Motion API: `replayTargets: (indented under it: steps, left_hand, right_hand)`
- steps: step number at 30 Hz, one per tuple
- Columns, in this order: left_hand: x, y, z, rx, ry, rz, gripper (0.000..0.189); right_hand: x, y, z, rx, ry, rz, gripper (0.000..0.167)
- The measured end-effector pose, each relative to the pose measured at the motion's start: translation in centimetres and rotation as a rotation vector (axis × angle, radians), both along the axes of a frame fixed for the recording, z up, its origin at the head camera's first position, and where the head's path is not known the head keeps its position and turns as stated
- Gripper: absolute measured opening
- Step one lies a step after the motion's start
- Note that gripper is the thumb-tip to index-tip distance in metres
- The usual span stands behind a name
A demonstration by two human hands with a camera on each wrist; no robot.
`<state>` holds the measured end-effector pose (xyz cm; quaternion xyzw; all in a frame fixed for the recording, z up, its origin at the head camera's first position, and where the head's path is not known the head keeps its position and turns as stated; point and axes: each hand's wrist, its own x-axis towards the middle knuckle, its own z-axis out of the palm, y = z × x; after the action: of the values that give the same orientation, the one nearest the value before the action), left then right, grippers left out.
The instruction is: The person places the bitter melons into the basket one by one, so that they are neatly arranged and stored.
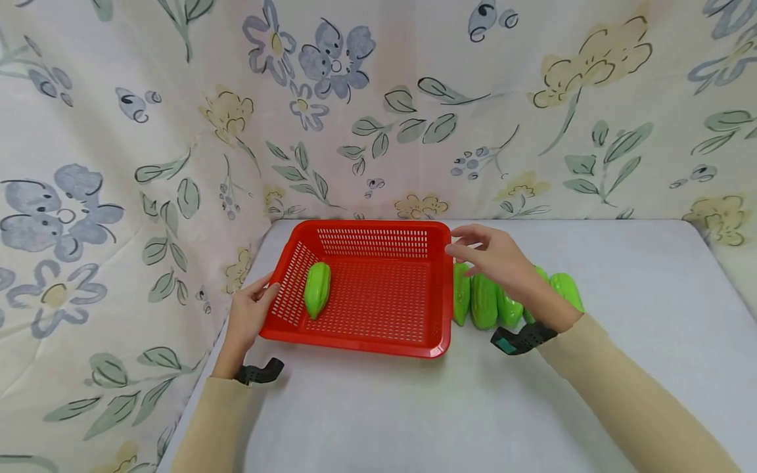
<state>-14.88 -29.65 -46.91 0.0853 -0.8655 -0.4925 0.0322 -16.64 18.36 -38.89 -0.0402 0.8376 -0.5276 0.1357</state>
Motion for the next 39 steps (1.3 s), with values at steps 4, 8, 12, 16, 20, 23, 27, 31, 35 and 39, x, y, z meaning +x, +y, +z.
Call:
replayTargets:
  steps: [4, 8, 12, 16, 20, 23, 27, 31, 35, 39]
  left_hand:
    - [-0.1, 0.0, -0.1, 0.006, -0.003, 0.002, 0.051]
    - [-0.1, 0.0, -0.1, 0.012, -0.008, 0.002, 0.051]
    - [-0.1, 0.0, -0.1, 0.011, -0.007, 0.002, 0.051]
    - [-0.1, 0.0, -0.1, 0.009, -0.004, -0.001, 0.05]
    - [0.0, 0.0, -0.1, 0.01, -0.003, 0.0, 0.05]
    - [0.0, 0.0, -0.1, 0.012, 0.0, 0.002, 0.05]
    - [0.0, 0.0, -0.1, 0.018, -0.002, -0.003, 0.05]
    - [0.1, -0.1, 0.0, 0.018, -0.011, -0.003, 0.052]
    - [0.2, -0.1, 0.1, 0.008, -0.018, 0.002, 0.053]
    - [0.2, -0.1, 0.1, 0.009, -0.028, 0.003, 0.053]
  right_hand:
    - [0.6, 1.2, 0.1, 0.027, 0.019, -0.009, 0.059]
    - [1.1, 2.6, -0.1, 0.061, 0.027, -0.022, 0.058]
    - [1.5, 4.2, -0.4, 0.084, 0.027, -0.039, 0.058]
    - [2.0, 5.7, -0.6, 0.079, 0.04, -0.062, 0.056]
    - [2.5, 7.1, -0.8, 0.068, 0.058, -0.083, 0.056]
    - [3.0, 8.1, -1.0, 0.073, 0.068, -0.098, 0.055]
    - [3.5, 9.7, -1.4, 0.082, 0.082, -0.113, 0.05]
    - [4.0, 11.5, -1.7, 0.079, 0.083, -0.127, 0.035]
    - [4.6, 13.2, -1.7, 0.071, 0.083, -0.172, 0.026]
    - [5.0, 14.8, -1.5, 0.071, 0.089, -0.225, 0.024]
